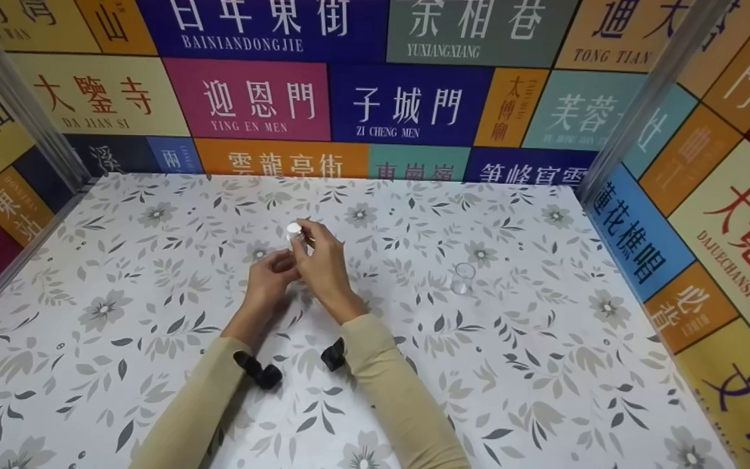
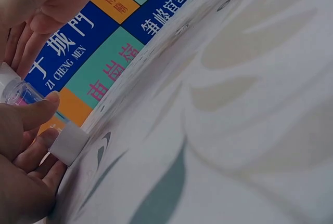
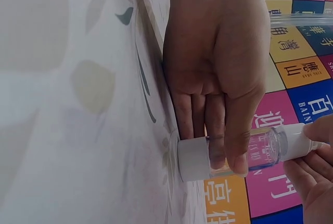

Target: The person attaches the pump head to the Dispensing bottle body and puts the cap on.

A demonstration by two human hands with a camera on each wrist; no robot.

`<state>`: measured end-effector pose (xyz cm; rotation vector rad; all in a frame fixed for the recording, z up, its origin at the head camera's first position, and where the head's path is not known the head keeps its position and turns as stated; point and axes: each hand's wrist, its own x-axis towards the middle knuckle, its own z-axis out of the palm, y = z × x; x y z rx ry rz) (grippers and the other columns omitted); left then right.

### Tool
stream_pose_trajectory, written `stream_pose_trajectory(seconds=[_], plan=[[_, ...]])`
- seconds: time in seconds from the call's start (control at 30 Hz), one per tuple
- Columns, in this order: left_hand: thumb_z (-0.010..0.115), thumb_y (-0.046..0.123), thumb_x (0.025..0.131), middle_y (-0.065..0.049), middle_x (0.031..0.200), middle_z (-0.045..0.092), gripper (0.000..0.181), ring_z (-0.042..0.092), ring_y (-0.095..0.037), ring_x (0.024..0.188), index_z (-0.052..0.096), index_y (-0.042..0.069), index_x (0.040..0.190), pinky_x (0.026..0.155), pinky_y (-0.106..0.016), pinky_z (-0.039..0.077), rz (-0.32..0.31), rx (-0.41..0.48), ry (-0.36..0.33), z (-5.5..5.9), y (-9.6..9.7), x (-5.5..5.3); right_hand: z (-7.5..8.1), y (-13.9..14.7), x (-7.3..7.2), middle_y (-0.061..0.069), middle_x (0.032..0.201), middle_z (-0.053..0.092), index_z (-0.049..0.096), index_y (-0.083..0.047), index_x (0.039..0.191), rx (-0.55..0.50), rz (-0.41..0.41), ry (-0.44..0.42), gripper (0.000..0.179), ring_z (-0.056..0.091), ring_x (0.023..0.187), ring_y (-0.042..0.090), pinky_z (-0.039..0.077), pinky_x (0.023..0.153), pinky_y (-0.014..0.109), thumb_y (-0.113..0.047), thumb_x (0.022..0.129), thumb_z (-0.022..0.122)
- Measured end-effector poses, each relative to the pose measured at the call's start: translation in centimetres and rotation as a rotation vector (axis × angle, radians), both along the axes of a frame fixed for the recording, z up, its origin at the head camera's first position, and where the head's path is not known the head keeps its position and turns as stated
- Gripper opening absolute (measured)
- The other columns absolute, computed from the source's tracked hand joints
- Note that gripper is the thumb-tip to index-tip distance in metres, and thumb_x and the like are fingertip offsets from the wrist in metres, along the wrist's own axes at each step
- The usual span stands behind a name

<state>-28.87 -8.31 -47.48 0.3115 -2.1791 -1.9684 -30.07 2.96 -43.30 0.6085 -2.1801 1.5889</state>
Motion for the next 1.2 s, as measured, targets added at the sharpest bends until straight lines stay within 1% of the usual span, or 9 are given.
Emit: stream_pose_trajectory(seconds=[0.07,0.2,0.3,0.43,0.53,0.7,0.87,1.0,1.2], plan=[[0.08,0.005,0.082,-0.02,0.12,0.072,0.043,0.068,-0.031,0.118,0.066,-0.004,0.122,0.099,-0.035,0.056,0.002,0.003,-0.001,-0.01,-0.04,0.03,0.04,-0.07,0.02,0.025,0.115,0.071,0.064,0.008,0.121,-0.002,-0.002,-0.006,0.032,0.071,0.111,0.034,0.058,0.097,0.033,-0.004,0.092,0.07],[0.08,0.004,0.081,-0.021,0.12,0.072,0.043,0.067,-0.032,0.118,0.066,-0.004,0.122,0.099,-0.035,0.056,0.002,0.013,-0.001,0.0,-0.06,-0.03,0.16,-0.11,0.02,0.025,0.115,0.071,0.064,0.007,0.121,-0.002,-0.011,-0.009,0.033,0.07,0.111,0.035,0.058,0.097,0.039,-0.004,0.091,0.07],[0.08,0.003,0.082,-0.022,0.122,0.071,0.044,0.067,-0.033,0.119,0.066,-0.004,0.122,0.101,-0.036,0.056,0.005,0.018,-0.004,0.05,-0.03,-0.11,0.3,-0.15,-0.01,0.024,0.118,0.071,0.063,0.005,0.123,-0.004,-0.01,-0.024,0.034,0.07,0.113,0.035,0.057,0.098,0.042,-0.006,0.092,0.07],[0.076,0.0,0.084,-0.022,0.122,0.071,0.042,0.067,-0.033,0.119,0.065,-0.005,0.124,0.101,-0.035,0.055,-0.001,0.014,-0.003,0.12,0.02,-0.2,0.39,-0.18,0.01,0.023,0.122,0.07,0.063,0.004,0.126,-0.008,-0.007,-0.043,0.035,0.068,0.117,0.033,0.056,0.101,0.04,-0.006,0.092,0.069],[0.075,-0.001,0.084,-0.022,0.121,0.071,0.041,0.067,-0.033,0.119,0.065,-0.005,0.124,0.1,-0.035,0.056,-0.008,0.012,0.002,0.15,0.05,-0.23,0.31,-0.14,-0.01,0.024,0.121,0.07,0.063,0.004,0.125,-0.003,-0.005,-0.034,0.034,0.068,0.116,0.034,0.056,0.1,0.038,-0.004,0.093,0.067],[0.078,0.002,0.082,-0.021,0.119,0.072,0.042,0.068,-0.032,0.117,0.066,-0.005,0.122,0.097,-0.034,0.057,0.001,0.007,-0.002,0.05,-0.06,-0.03,0.1,-0.04,0.03,0.024,0.116,0.071,0.063,0.005,0.123,0.003,0.007,-0.022,0.033,0.07,0.111,0.034,0.058,0.096,0.035,-0.004,0.092,0.07],[0.079,0.002,0.081,-0.021,0.118,0.072,0.039,0.069,-0.032,0.116,0.068,-0.004,0.118,0.095,-0.033,0.058,0.007,0.026,0.01,-0.2,-0.06,0.05,0.13,0.08,0.06,0.021,0.119,0.071,0.062,0.003,0.126,0.005,0.007,-0.057,0.04,0.069,0.115,0.031,0.057,0.099,0.033,-0.008,0.09,0.073],[0.077,-0.001,0.082,-0.022,0.118,0.072,0.037,0.068,-0.033,0.116,0.068,-0.004,0.118,0.095,-0.033,0.058,0.009,0.033,0.022,-0.42,0.05,-0.01,0.25,0.09,0.12,0.021,0.122,0.07,0.061,0.003,0.128,-0.006,-0.003,-0.081,0.042,0.068,0.117,0.03,0.055,0.101,0.03,-0.009,0.09,0.074],[0.074,-0.003,0.083,-0.023,0.119,0.072,0.039,0.068,-0.034,0.117,0.067,-0.005,0.121,0.096,-0.034,0.058,0.011,0.041,0.011,-0.35,0.04,-0.04,0.29,-0.03,0.12,0.021,0.119,0.071,0.063,0.003,0.124,-0.007,-0.002,-0.048,0.035,0.07,0.114,0.031,0.057,0.098,0.031,-0.004,0.09,0.071]])
